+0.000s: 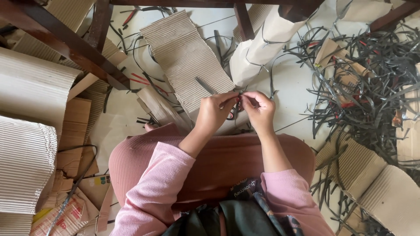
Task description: The person sits on the floor and uses scissors to cut thin strips of material. They then wrap these strips around a cardboard tube and tie them to secure the material. The person also folds a flat piece of corrugated cardboard.
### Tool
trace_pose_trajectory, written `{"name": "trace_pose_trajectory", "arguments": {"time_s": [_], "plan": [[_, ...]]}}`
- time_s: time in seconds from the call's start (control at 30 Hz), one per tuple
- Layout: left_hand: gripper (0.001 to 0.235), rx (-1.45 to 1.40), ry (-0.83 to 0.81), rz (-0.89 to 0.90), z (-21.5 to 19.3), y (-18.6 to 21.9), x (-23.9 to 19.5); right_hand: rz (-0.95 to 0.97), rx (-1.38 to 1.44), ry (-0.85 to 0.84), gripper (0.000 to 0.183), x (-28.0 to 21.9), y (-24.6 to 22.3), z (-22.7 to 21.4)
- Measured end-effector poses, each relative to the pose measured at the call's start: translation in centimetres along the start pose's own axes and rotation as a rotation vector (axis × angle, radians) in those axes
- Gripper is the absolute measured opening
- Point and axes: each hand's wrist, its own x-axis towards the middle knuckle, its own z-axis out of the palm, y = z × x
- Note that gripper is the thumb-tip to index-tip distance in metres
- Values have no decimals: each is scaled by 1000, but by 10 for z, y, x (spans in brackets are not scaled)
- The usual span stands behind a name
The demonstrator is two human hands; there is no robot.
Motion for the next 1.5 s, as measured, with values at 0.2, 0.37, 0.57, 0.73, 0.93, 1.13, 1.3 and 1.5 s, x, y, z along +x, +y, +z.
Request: {"name": "trace_pose_trajectory", "arguments": {"time_s": [0.2,0.37,0.57,0.73,0.93,1.13,1.3,1.5], "plan": [[16,-178,-16,-114,-3,7,4,-32,14,-21,10,-3,11,0],[22,-228,-44,-148,-6,7,6,-24,20,-54,7,-5,4,4],[21,-162,-44,-136,-3,1,7,-27,16,-38,7,-1,-5,6],[21,-140,-68,-103,-5,8,8,20,31,-29,8,-2,-6,7],[19,-140,-85,-110,-6,9,6,73,72,-24,9,-5,-6,8],[16,-238,-97,-118,-10,9,8,137,142,-21,8,-2,-10,11],[16,-216,-111,-94,-10,2,10,110,218,-93,23,-1,-14,5],[14,-164,-134,-72,-8,-4,12,103,237,-94,18,-6,-2,6]]}}
